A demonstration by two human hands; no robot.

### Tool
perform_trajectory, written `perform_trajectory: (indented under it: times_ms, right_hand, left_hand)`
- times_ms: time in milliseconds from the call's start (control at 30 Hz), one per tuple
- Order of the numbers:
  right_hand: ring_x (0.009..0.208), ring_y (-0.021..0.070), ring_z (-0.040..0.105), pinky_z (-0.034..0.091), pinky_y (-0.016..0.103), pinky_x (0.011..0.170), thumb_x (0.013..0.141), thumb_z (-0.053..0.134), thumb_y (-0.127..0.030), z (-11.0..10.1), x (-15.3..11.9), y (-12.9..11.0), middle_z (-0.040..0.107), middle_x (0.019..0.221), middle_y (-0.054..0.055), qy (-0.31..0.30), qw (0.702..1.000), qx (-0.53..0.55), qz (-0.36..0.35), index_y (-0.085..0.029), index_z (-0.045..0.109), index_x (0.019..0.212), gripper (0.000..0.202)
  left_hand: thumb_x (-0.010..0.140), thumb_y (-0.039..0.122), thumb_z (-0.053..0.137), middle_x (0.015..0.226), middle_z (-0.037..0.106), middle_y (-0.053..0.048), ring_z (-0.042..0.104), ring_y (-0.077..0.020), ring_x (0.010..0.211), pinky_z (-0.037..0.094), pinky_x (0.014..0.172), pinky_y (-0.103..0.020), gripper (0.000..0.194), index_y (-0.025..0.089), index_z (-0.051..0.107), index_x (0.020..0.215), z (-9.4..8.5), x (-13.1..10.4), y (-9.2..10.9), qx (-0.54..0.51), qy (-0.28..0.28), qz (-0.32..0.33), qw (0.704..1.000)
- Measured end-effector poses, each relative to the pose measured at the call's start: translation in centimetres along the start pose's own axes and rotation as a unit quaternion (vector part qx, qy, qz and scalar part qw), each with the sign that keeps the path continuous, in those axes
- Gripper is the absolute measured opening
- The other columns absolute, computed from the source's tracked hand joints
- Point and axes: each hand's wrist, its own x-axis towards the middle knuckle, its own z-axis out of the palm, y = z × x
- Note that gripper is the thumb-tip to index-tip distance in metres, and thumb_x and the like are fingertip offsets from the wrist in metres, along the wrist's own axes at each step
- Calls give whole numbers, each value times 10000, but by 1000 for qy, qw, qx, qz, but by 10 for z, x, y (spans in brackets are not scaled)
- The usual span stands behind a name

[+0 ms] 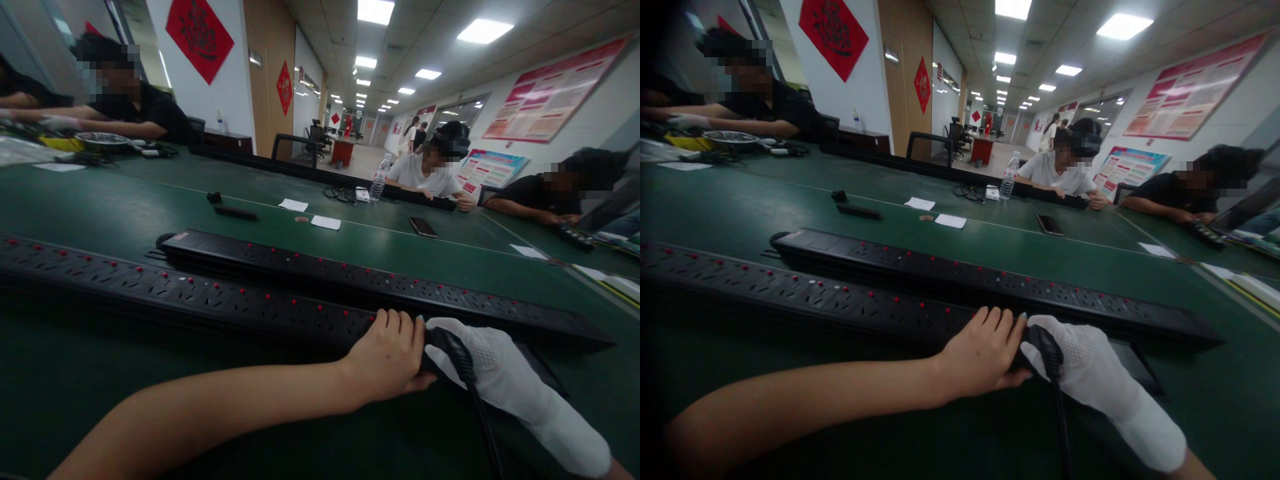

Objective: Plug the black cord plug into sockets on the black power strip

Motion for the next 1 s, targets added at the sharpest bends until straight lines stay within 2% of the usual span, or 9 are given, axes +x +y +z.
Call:
perform_trajectory:
  times_ms: [667, 1000]
  right_hand:
    - [728, 152, 621, 497, 259, 646, 798, 509, -332, 2, 1, 0, 639, 882, 43, -2, 1000, -3, 8, -197, 474, 1090, 323]
    - [744, 156, 622, 490, 256, 658, 788, 518, -329, 2, -2, 1, 644, 896, 39, 4, 1000, -6, 3, -210, 473, 1094, 331]
  left_hand:
    - [860, 527, 229, 1091, 496, -222, 486, -298, 989, 350, 799, -403, 694, -17, 282, 1288, -1, 0, 1, 9, -16, -5, 1000]
    - [864, 515, 220, 1087, 499, -219, 485, -302, 981, 346, 807, -404, 681, -17, 297, 1281, 0, -1, 1, 4, -1, -7, 1000]
